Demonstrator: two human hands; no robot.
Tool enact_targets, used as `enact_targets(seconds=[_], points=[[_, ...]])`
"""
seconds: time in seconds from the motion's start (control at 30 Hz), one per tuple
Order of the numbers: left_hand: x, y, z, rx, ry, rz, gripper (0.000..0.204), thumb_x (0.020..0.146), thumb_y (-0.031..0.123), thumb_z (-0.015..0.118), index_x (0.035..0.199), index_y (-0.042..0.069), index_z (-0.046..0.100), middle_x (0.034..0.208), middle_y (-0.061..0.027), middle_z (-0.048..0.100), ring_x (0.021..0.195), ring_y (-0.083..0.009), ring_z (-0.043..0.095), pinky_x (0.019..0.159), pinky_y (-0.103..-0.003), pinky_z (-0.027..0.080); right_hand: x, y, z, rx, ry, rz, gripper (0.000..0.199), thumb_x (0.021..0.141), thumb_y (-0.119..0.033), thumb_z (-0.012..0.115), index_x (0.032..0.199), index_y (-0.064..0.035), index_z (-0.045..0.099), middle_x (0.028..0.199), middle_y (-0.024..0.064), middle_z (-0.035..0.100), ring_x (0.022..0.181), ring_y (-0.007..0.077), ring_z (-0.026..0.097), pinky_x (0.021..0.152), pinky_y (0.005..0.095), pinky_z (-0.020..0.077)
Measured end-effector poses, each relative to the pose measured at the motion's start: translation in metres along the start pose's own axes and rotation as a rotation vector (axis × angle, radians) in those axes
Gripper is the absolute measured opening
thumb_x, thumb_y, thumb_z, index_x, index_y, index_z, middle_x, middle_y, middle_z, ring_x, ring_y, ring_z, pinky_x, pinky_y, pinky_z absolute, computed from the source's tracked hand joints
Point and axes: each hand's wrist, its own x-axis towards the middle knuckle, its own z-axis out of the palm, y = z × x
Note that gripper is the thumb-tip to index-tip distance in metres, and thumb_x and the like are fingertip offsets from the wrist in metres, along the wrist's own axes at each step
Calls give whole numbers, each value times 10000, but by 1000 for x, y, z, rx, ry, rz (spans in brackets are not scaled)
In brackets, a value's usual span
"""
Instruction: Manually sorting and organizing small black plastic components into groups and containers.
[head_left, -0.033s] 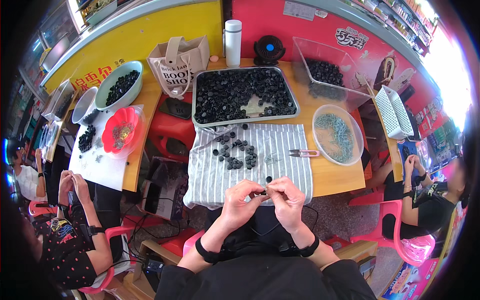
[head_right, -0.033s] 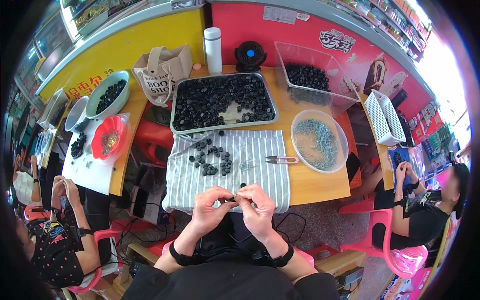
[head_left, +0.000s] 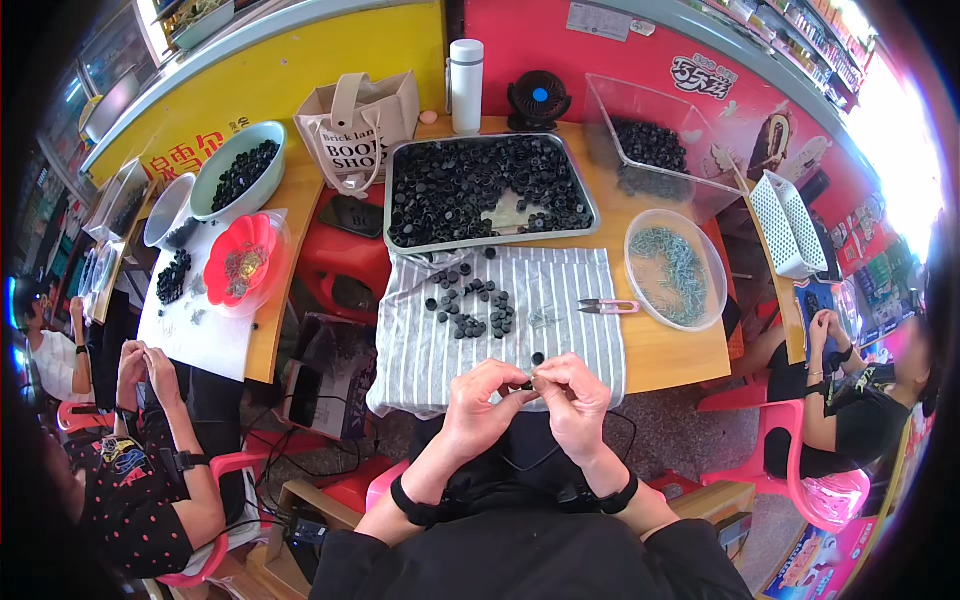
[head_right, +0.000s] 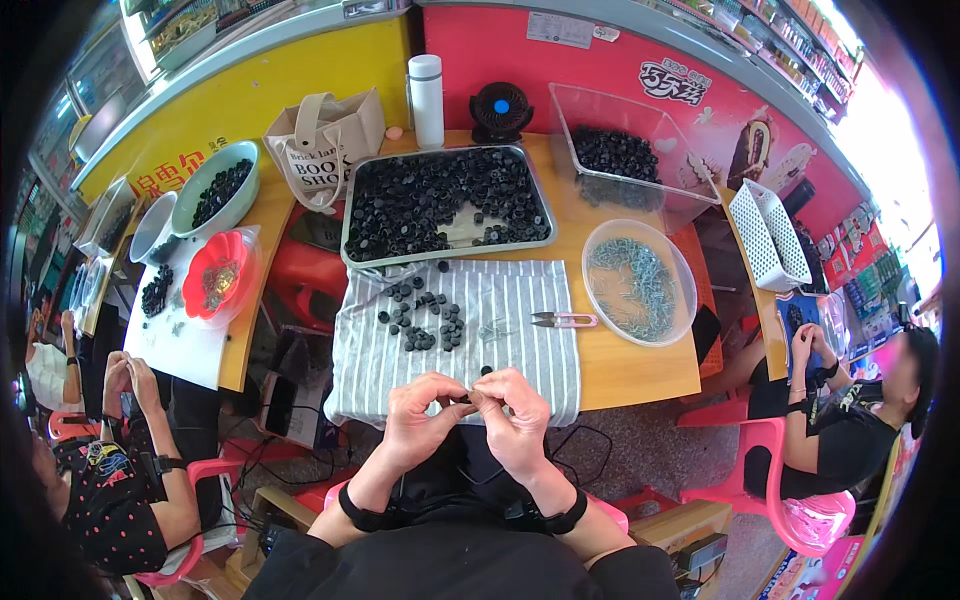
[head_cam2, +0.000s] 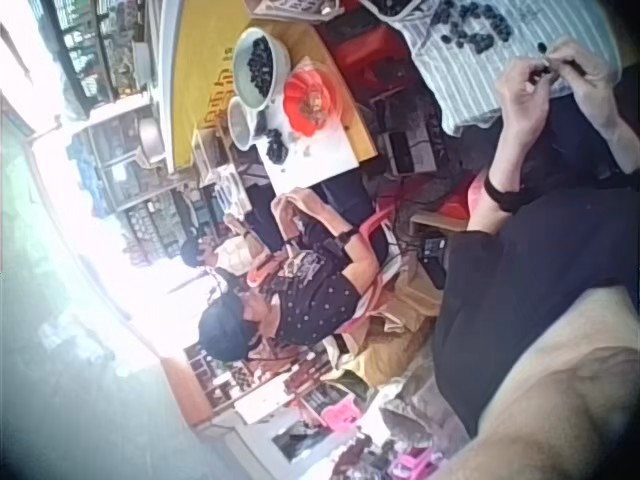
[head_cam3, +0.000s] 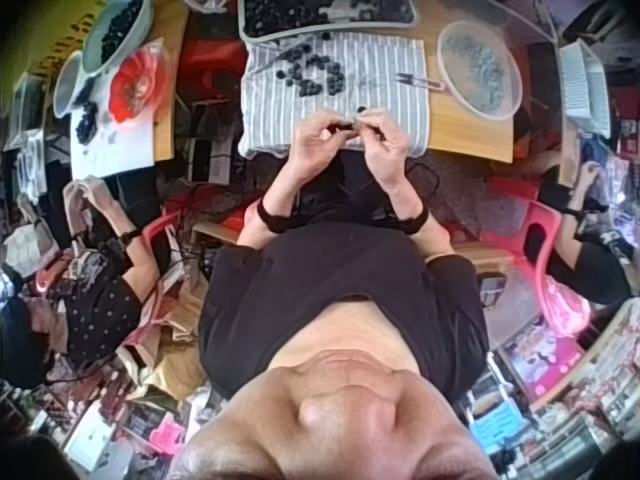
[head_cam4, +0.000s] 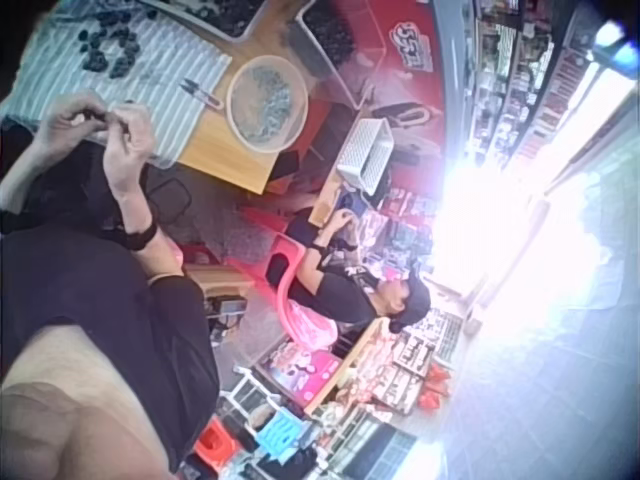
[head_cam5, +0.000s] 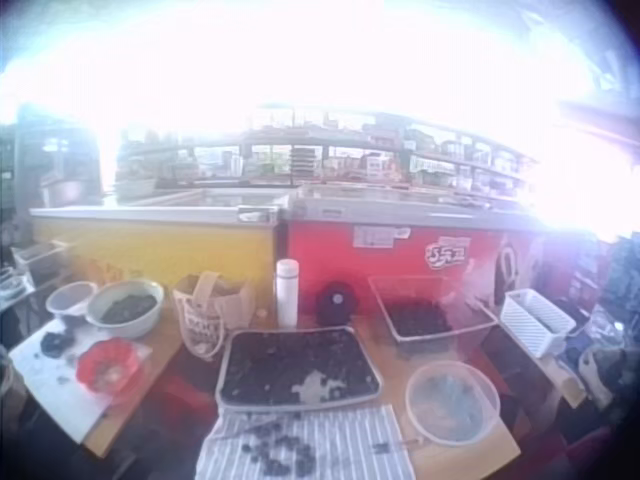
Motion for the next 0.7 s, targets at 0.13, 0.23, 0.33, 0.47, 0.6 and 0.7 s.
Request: enact_targets(seconds=[0.13, 0.23, 0.33, 0.47, 0.6, 0.7], points=[[0, 2, -1, -8, 4, 6, 214, 728, -56, 801, 901, 21, 700, 863, -81, 717, 721, -177, 669, 634, -284, 529, -1, -2, -2, -9, -11, 6, 111, 842, 105, 693, 890, 7, 673, 896, 85, 647, 795, 148, 617, 683, 255, 493], [-1, 0, -2, 9, 3, 18, 214, 733, -57, 797, 907, 15, 695, 864, -83, 708, 728, -183, 667, 634, -291, 531, 1, -4, -4, -33, -85, 12, 106, 840, 98, 696, 892, 7, 682, 913, 98, 658, 815, 163, 630, 699, 266, 504], [-2, -2, 0, 21, 15, 47, 215, 738, -55, 793, 917, 11, 693, 861, -84, 700, 725, -191, 665, 628, -297, 530, 1, -4, -4, -71, -112, -103, 103, 868, 111, 675, 910, 21, 704, 985, 116, 649, 793, 120, 623, 669, 236, 516], [-1, 1, 4, -141, 30, -47, 215, 734, -33, 797, 918, 30, 706, 896, -76, 701, 790, -200, 659, 687, -309, 524, -1, -6, -7, 100, -57, 149, 102, 967, -56, 626, 1000, 9, 698, 941, 85, 678, 812, 144, 647, 709, 247, 504], [-2, -7, 5, -115, 49, -9, 224, 728, 6, 816, 927, 64, 733, 1007, -73, 696, 966, -209, 627, 838, -343, 497, -7, 6, -14, 526, -43, 539, 251, 1048, -187, 540, 1111, 9, 683, 928, 65, 688, 773, 114, 629, 680, 239, 502], [-5, -9, 6, -186, 59, -54, 247, 712, 43, 838, 939, 95, 755, 1126, -70, 669, 1120, -216, 554, 975, -375, 423, -8, 6, -14, 801, -116, 716, 220, 1033, -154, 556, 1118, 6, 681, 943, 73, 694, 763, 130, 621, 692, 249, 505]])
